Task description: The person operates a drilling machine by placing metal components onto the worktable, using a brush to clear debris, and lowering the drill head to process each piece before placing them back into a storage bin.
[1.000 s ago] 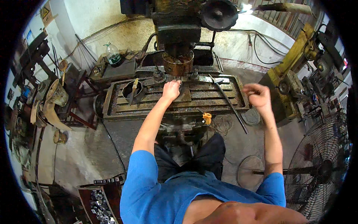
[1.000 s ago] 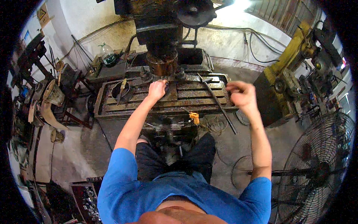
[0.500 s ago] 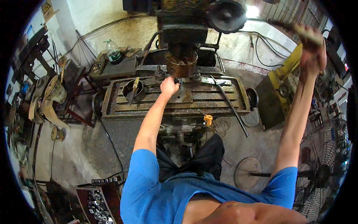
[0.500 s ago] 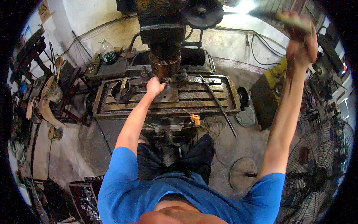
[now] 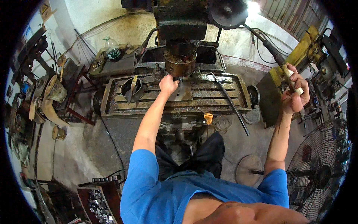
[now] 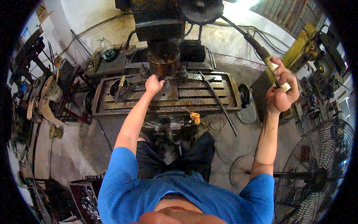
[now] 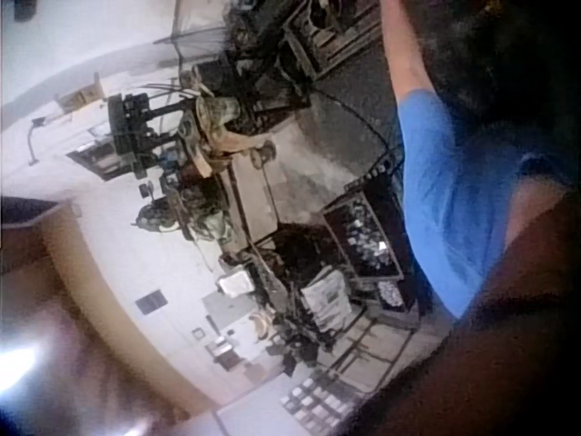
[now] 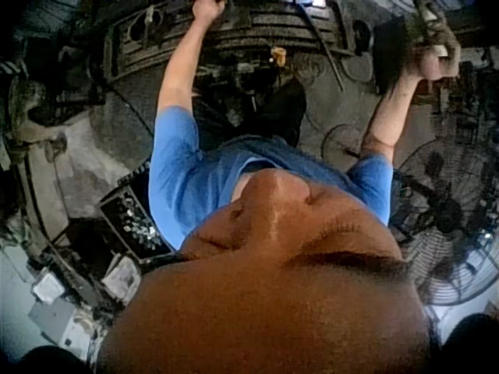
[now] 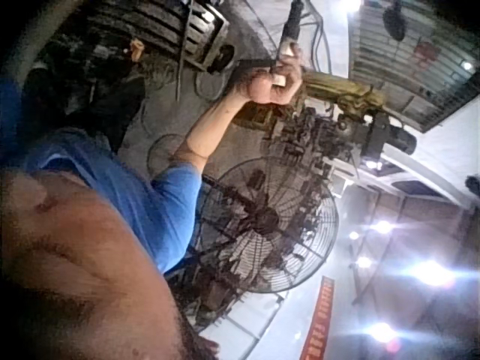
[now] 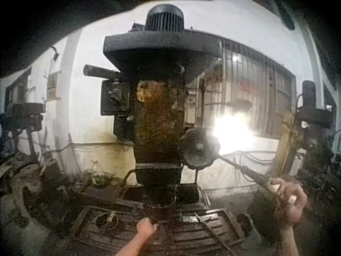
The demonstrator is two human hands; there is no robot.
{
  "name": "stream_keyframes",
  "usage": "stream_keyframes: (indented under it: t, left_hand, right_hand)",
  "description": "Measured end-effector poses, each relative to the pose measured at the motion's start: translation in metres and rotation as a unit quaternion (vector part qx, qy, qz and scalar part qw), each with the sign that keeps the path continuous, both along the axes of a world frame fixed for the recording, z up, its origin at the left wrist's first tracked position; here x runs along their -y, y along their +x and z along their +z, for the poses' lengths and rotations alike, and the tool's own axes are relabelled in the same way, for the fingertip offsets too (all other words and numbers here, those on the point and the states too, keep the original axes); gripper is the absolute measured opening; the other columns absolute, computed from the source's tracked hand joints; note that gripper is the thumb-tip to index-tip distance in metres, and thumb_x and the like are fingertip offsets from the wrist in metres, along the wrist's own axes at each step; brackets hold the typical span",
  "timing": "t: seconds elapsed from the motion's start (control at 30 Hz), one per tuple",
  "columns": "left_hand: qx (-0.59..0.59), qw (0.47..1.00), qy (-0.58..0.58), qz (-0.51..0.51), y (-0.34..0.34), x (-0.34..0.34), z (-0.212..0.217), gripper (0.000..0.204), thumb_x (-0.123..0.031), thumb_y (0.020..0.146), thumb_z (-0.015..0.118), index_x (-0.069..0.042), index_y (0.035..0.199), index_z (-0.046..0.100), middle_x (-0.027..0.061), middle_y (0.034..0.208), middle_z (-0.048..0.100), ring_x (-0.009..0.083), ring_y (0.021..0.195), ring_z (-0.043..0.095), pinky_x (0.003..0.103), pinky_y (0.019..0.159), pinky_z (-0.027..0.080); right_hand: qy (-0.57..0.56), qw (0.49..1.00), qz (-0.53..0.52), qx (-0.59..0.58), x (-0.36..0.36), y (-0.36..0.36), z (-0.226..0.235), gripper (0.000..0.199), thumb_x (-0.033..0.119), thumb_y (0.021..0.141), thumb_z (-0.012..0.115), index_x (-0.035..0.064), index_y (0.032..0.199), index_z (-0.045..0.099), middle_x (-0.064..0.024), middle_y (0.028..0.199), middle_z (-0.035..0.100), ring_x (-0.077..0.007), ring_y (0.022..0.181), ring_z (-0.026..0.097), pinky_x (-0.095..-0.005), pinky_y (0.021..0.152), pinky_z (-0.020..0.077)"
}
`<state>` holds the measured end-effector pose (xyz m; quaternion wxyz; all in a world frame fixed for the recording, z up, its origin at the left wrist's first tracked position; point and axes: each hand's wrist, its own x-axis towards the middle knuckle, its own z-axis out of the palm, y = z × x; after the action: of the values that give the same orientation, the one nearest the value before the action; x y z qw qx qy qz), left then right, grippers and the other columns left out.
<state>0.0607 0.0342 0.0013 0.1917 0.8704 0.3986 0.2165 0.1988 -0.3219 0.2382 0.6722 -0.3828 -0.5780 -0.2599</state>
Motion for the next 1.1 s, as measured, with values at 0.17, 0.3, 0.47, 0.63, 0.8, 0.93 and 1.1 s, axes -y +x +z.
stream_keyframes:
  t: [0.17, 0.3, 0.47, 0.63, 0.8, 0.93, 1.1]
  left_hand:
    - [0.009, 0.999, 0.031, 0.009, 0.001, 0.001, -0.003, 0.033, -0.031, 0.066, 0.070, 0.000, 0.076, 0.062, 0.0178, 0.080, 0.062, 0.0334, 0.078, 0.060, 0.041, 0.069, 0.048]
    - [-0.004, 1.000, 0.012, -0.004, 0.001, -0.002, -0.002, 0.032, -0.030, 0.066, 0.070, 0.000, 0.074, 0.062, 0.0175, 0.080, 0.062, 0.0333, 0.078, 0.060, 0.041, 0.068, 0.048]
    - [-0.002, 1.000, -0.001, -0.010, 0.000, 0.000, -0.001, 0.032, -0.030, 0.066, 0.070, 0.000, 0.073, 0.062, 0.0176, 0.079, 0.062, 0.0334, 0.078, 0.060, 0.042, 0.067, 0.048]
    - [0.031, 0.999, 0.022, -0.008, 0.000, -0.001, -0.008, 0.032, -0.029, 0.065, 0.070, 0.001, 0.073, 0.062, 0.0191, 0.079, 0.061, 0.0337, 0.078, 0.060, 0.041, 0.066, 0.048]
    - [0.012, 1.000, 0.014, 0.003, 0.005, 0.001, -0.006, 0.034, -0.031, 0.064, 0.071, 0.001, 0.073, 0.062, 0.0193, 0.078, 0.062, 0.0337, 0.077, 0.060, 0.041, 0.066, 0.048]
    - [0.013, 1.000, 0.015, -0.001, 0.005, -0.003, -0.008, 0.035, -0.032, 0.064, 0.072, 0.001, 0.073, 0.063, 0.0195, 0.078, 0.062, 0.0335, 0.077, 0.060, 0.042, 0.067, 0.049]
    - [-0.034, 0.999, -0.011, -0.004, -0.005, -0.003, 0.003, 0.036, -0.033, 0.068, 0.069, 0.001, 0.080, 0.062, 0.0202, 0.084, 0.061, 0.0329, 0.081, 0.060, 0.042, 0.069, 0.048]
  right_hand:
    - [-0.058, 0.997, -0.056, -0.020, 0.002, -0.006, 0.040, 0.015, 0.013, 0.061, 0.045, -0.0004, 0.065, 0.042, -0.0146, 0.076, 0.051, -0.0393, 0.091, 0.053, -0.0528, 0.088, 0.0348]
    - [-0.048, 0.998, -0.027, -0.027, 0.003, -0.004, 0.025, 0.015, 0.013, 0.058, 0.046, 0.0001, 0.065, 0.042, -0.0148, 0.076, 0.051, -0.0387, 0.093, 0.052, -0.0533, 0.090, 0.0322]
    - [-0.034, 0.999, -0.019, -0.016, 0.003, -0.006, 0.008, 0.020, 0.016, 0.062, 0.055, 0.0010, 0.065, 0.042, -0.0162, 0.076, 0.051, -0.0387, 0.092, 0.051, -0.0533, 0.090, 0.0318]
    - [-0.054, 0.998, -0.011, -0.020, 0.005, 0.000, 0.030, 0.021, 0.018, 0.065, 0.054, 0.0009, 0.065, 0.041, -0.0155, 0.077, 0.051, -0.0384, 0.093, 0.051, -0.0533, 0.090, 0.0322]
    - [-0.028, 0.996, -0.070, -0.037, 0.004, -0.008, -0.016, 0.022, 0.019, 0.063, 0.054, 0.0019, 0.064, 0.040, -0.0159, 0.078, 0.052, -0.0398, 0.096, 0.051, -0.0534, 0.092, 0.0302]
    - [-0.047, 0.997, -0.021, -0.050, 0.006, -0.006, 0.006, 0.018, 0.014, 0.061, 0.054, 0.0024, 0.065, 0.040, -0.0142, 0.079, 0.053, -0.0413, 0.099, 0.050, -0.0548, 0.093, 0.0291]
    - [-0.036, 0.998, -0.044, -0.022, 0.003, -0.006, -0.018, 0.031, 0.024, 0.070, 0.061, 0.0016, 0.067, 0.040, -0.0131, 0.081, 0.053, -0.0423, 0.101, 0.050, -0.0556, 0.089, 0.0335]
